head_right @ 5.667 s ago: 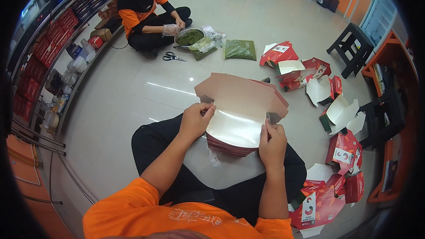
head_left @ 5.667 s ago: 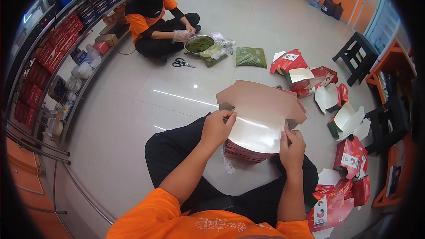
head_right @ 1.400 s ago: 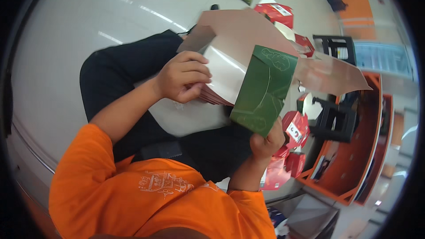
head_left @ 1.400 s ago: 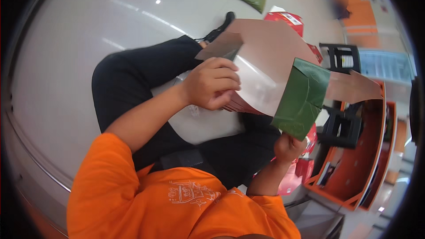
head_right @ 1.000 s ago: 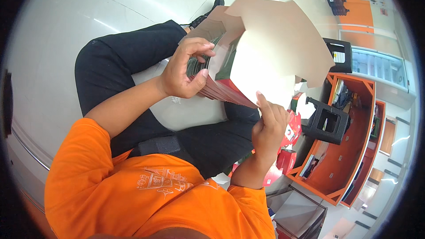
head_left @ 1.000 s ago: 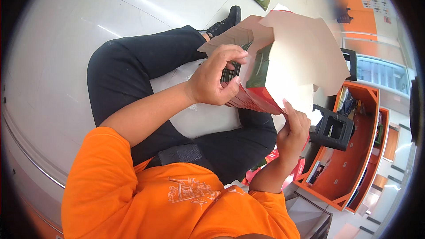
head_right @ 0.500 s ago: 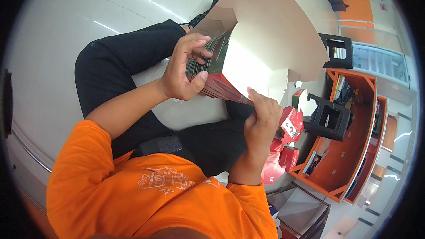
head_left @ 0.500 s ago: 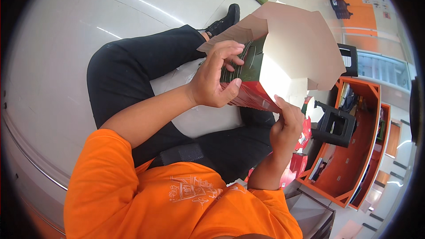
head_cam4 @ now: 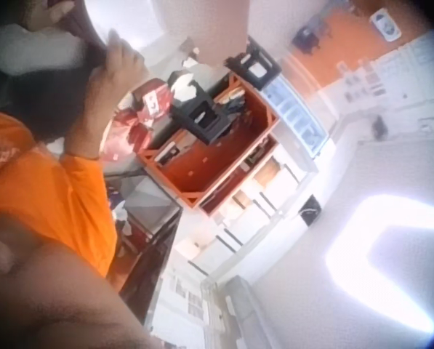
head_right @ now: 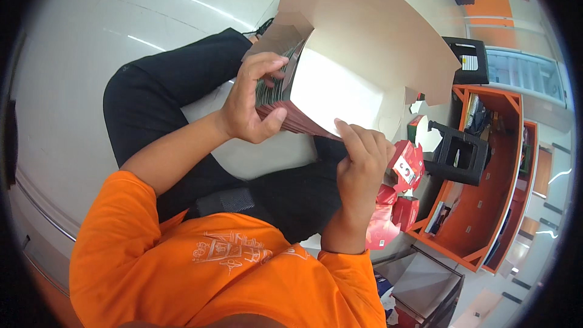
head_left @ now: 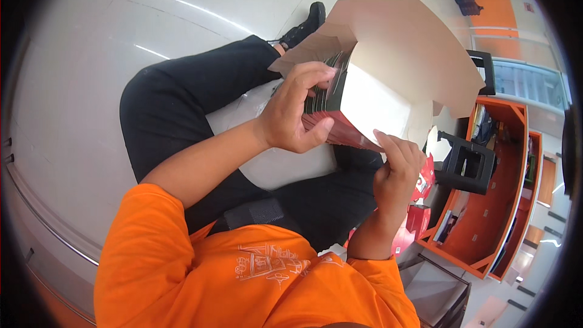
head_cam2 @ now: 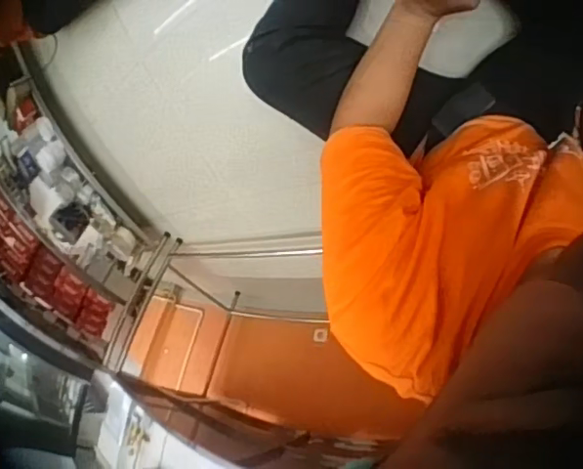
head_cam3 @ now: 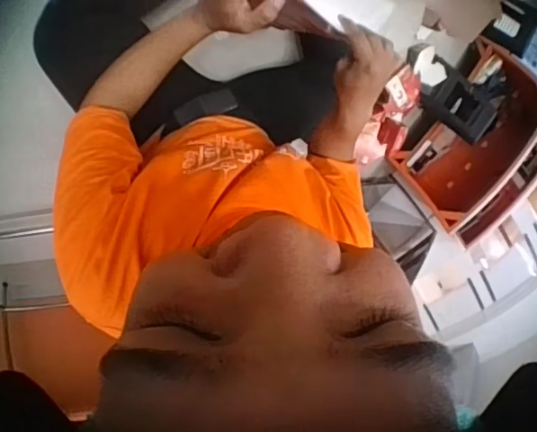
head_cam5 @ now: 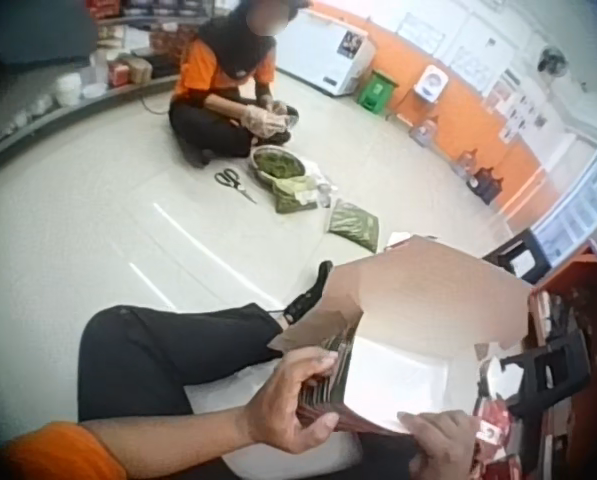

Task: Assembling cardboard food boxes while sitting on the floor.

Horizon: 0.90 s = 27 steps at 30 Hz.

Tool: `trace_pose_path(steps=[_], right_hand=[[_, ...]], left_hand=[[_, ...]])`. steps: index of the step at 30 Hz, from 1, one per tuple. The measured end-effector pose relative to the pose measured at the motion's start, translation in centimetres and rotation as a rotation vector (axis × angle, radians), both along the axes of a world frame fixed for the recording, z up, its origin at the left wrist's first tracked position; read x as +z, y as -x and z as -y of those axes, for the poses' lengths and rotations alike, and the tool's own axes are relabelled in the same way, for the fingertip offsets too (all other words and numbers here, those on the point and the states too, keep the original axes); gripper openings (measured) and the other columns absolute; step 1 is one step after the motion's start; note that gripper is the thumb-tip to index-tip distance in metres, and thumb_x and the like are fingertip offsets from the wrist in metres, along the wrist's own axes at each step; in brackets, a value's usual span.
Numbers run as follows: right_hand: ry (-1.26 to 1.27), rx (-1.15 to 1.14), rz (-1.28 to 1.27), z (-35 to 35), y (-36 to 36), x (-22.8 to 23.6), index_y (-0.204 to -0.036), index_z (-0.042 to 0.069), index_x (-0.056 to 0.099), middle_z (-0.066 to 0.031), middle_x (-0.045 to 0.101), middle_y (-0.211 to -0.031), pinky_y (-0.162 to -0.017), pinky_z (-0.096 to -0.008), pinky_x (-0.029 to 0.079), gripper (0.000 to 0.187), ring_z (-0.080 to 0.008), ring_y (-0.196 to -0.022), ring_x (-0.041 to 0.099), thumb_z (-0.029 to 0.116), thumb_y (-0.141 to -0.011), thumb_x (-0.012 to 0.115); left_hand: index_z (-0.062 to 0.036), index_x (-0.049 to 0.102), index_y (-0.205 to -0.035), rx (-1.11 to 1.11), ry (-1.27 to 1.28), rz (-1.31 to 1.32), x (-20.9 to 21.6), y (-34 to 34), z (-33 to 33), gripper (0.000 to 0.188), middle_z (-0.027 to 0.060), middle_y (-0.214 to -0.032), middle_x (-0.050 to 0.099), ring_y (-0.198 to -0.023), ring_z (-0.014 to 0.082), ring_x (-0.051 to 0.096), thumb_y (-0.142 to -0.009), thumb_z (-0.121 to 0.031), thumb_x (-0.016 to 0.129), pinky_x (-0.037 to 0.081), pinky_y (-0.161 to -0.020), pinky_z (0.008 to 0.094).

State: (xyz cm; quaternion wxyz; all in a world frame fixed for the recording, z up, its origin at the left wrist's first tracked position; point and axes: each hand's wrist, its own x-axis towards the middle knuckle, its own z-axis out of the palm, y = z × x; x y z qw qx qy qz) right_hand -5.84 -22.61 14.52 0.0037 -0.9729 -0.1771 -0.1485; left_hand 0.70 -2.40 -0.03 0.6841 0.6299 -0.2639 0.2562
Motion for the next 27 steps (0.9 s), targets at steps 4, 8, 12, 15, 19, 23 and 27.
trace_pose_path(steps=[4, 8, 12, 15, 19, 23, 27], right_hand=[[0.025, -0.013, -0.022, -0.7, 0.1, 0.5, -0.111, 0.013, 0.074, -0.0016, 0.071, -0.095, -0.082, -0.0365, 0.038, 0.050, -0.0219, -0.091, 0.063, -0.012, -0.070, 0.058], [-0.061, 0.015, -0.019, -0.8, 0.1, 0.3, -0.114, 0.013, 0.073, -0.0007, 0.070, -0.094, -0.085, -0.0364, 0.039, 0.044, -0.0208, -0.090, 0.063, -0.005, -0.076, 0.061], [-0.202, 0.057, -0.033, -0.8, 0.3, -0.5, -0.116, 0.014, 0.072, -0.0003, 0.070, -0.095, -0.086, -0.0370, 0.040, 0.040, -0.0204, -0.089, 0.063, 0.000, -0.080, 0.061], [-0.460, 0.134, -0.022, 1.4, 0.0, 0.1, -0.116, 0.010, 0.072, -0.0037, 0.071, -0.102, -0.089, -0.0383, 0.044, 0.039, -0.0226, -0.096, 0.064, -0.002, -0.079, 0.065], [-1.129, 0.027, 0.214, 5.0, 1.1, -1.3, -0.120, 0.002, 0.069, -0.0086, 0.068, -0.115, -0.086, -0.0291, 0.052, 0.031, -0.0145, -0.101, 0.065, -0.007, -0.091, 0.061], [-1.348, -0.195, 0.092, 7.6, 0.6, -5.6, -0.124, 0.002, 0.067, -0.0086, 0.065, -0.112, -0.087, -0.0261, 0.053, 0.028, -0.0137, -0.100, 0.064, 0.001, -0.097, 0.060], [-1.563, -0.098, -0.159, 7.2, 0.8, -8.1, -0.133, 0.005, 0.060, -0.0110, 0.061, -0.123, -0.092, -0.0313, 0.055, 0.038, -0.0186, -0.105, 0.064, 0.003, -0.095, 0.062]], left_hand=[[0.0015, 0.042, -0.140, -0.021, -0.008, 0.020, 0.6, 0.0, -0.3, 0.068, 0.0223, -0.135, 0.046, -0.104, 0.0262, 0.056, -0.083, -0.025, 0.070, 0.050, -0.088, 0.0361], [-0.0056, 0.059, -0.131, 0.001, -0.070, 0.156, 1.5, 0.5, -0.1, 0.057, 0.0214, -0.137, 0.047, -0.113, 0.0298, 0.052, -0.082, -0.031, 0.074, 0.046, -0.096, 0.0391], [-0.0240, 0.077, -0.107, 0.217, -0.359, 0.314, 5.3, 1.4, -0.9, 0.033, 0.0020, -0.125, 0.063, -0.111, 0.0242, 0.056, -0.075, -0.030, 0.082, 0.034, -0.104, 0.0368], [-0.0137, 0.076, -0.099, 0.190, -0.677, 0.359, 6.8, 0.6, -1.4, 0.022, 0.0047, -0.102, 0.070, -0.108, 0.0251, 0.060, -0.078, -0.020, 0.080, 0.040, -0.097, 0.0383], [-0.0109, 0.076, -0.093, 0.184, -0.778, 0.245, 7.0, 0.2, -1.6, 0.015, 0.0022, -0.088, 0.071, -0.099, 0.0238, 0.065, -0.079, -0.013, 0.081, 0.039, -0.093, 0.0351], [-0.0079, 0.074, -0.095, 0.195, -0.845, 0.276, 7.4, 0.3, -1.9, 0.015, 0.0054, -0.092, 0.071, -0.098, 0.0258, 0.065, -0.082, -0.004, 0.077, 0.042, -0.092, 0.0352], [-0.0070, 0.074, -0.098, 0.231, -0.925, 0.337, 8.1, 0.1, -2.4, 0.023, 0.0054, -0.096, 0.071, -0.099, 0.0263, 0.064, -0.082, 0.009, 0.071, 0.046, -0.091, 0.0360]])
